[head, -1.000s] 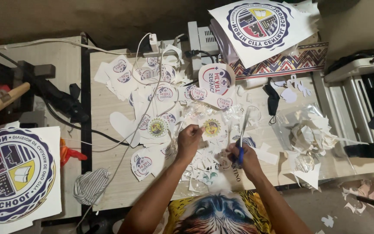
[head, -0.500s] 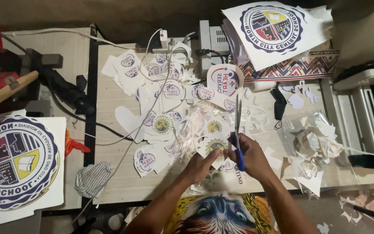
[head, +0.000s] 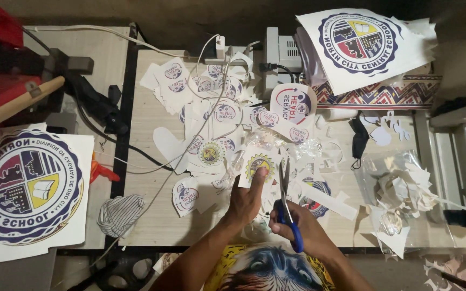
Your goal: Cutting out circular school badge designs from printed sheets of paper using scissors.
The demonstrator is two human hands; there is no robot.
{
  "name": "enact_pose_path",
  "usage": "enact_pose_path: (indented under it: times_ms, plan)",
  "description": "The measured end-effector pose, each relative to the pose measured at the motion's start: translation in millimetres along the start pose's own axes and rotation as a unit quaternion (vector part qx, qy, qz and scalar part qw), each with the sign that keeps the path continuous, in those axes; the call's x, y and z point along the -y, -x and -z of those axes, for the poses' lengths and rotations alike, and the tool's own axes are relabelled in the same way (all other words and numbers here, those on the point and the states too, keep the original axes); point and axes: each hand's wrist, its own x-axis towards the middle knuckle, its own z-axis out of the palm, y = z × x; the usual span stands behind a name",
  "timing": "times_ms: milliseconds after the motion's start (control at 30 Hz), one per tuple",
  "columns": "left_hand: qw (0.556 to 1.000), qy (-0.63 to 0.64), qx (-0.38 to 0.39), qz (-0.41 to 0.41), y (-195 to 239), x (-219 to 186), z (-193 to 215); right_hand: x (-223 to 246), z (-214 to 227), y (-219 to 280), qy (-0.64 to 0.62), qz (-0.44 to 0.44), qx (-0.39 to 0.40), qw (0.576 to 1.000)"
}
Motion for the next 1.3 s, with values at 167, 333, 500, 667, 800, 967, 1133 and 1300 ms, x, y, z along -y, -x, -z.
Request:
enact_pose_path:
  times_ms: [167, 333, 500, 667, 800, 967, 1133, 1300]
  plan:
    - [0.968, -0.171, 0.033, -0.179, 2.6, 14.9, -0.4, 9.0, -1.8, 0.4, 0.029, -0.002, 0.000, 1.000]
    - [0.998, -0.049, 0.042, 0.005, 1.2, -49.2, -0.5, 21.8, -3.5, 2.2, 0.004, -0.024, -0.007, 1.000]
    - [0.981, -0.104, 0.012, -0.163, 5.1, -32.7, -3.0, 15.8, -4.5, 3.2, -0.040, -0.021, -0.006, 0.999]
    - [0.989, -0.075, 0.030, -0.122, 4.2, -51.0, -3.0, 10.7, -4.3, 3.6, -0.063, -0.001, 0.005, 0.998]
    - [0.987, -0.084, 0.022, -0.138, 2.7, -52.3, -0.8, 6.6, -3.0, 4.3, -0.059, 0.009, -0.001, 0.998]
    - [0.984, -0.079, 0.037, -0.153, -0.8, -43.7, 4.4, 15.6, 0.1, 6.9, -0.071, -0.014, -0.012, 0.997]
    - [0.869, -0.281, 0.014, -0.406, 0.0, -17.8, 11.9, 13.7, 9.9, 7.3, -0.032, -0.013, -0.007, 0.999]
    - [0.881, -0.256, 0.070, -0.390, -0.5, -14.1, 22.1, 20.0, 16.6, 10.8, -0.016, -0.042, -0.010, 0.999]
